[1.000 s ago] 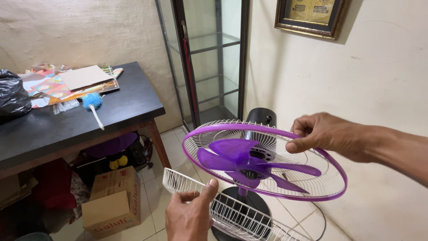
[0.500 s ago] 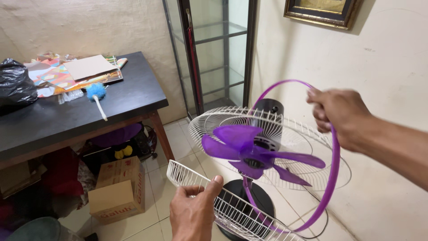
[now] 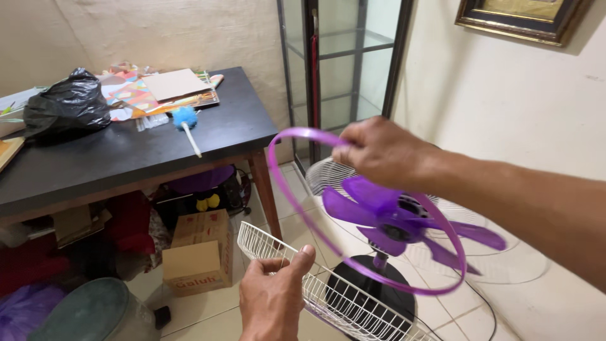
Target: The person assembles a standing electric fan by attaching the front grille, inserting the purple fan blades, and securing the rear grille with a screw. The person then removes the rear grille and blades, reattaches the front grille, and repeats the assembly sequence.
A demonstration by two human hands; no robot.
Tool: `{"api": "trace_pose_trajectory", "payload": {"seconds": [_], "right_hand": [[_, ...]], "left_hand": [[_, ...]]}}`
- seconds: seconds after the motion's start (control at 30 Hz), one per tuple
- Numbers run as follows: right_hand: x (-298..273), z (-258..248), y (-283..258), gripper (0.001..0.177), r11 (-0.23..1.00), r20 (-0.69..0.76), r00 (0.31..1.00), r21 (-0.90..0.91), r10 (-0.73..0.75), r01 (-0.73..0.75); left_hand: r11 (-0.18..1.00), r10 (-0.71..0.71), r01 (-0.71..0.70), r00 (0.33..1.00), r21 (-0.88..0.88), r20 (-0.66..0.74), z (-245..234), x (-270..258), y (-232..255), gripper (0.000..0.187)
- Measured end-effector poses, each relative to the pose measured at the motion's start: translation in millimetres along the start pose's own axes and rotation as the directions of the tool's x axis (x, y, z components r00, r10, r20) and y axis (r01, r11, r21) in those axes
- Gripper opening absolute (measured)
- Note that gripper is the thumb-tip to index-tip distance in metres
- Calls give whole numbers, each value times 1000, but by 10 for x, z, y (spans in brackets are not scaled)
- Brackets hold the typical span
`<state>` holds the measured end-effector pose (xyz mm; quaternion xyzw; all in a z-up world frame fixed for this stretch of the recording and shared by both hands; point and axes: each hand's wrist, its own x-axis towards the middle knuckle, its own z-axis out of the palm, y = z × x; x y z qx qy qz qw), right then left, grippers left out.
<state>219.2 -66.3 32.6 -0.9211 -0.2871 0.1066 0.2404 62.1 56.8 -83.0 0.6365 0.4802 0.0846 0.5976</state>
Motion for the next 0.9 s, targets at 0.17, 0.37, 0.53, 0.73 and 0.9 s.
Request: {"api": "trace_pose_trajectory", "payload": {"seconds": [0.17, 0.37, 0.53, 0.73, 0.9], "right_hand": [[-2, 332, -121, 36, 993, 39, 996, -85, -78, 81], [-241, 545, -5, 33, 928, 142, 966, 280, 214, -247], [-549, 894, 284, 28, 858, 237, 935, 386, 263, -339], [-966, 1336, 730, 22, 836, 232, 917, 384, 324, -393], [-1226, 1872, 1321, 15, 872, 126, 916, 280, 381, -401]], "left_hand": [[1000, -11, 11, 1000, 25, 3, -294, 161, -105, 57], [990, -66, 64, 998, 124, 15, -500, 458, -304, 56], [944, 50, -83, 993, 319, 110, -511, 682, -564, 48], [600, 343, -455, 889, 658, 303, -330, 973, -825, 49], [318, 220, -568, 823, 759, 524, 149, 1481, -1323, 52]]}}
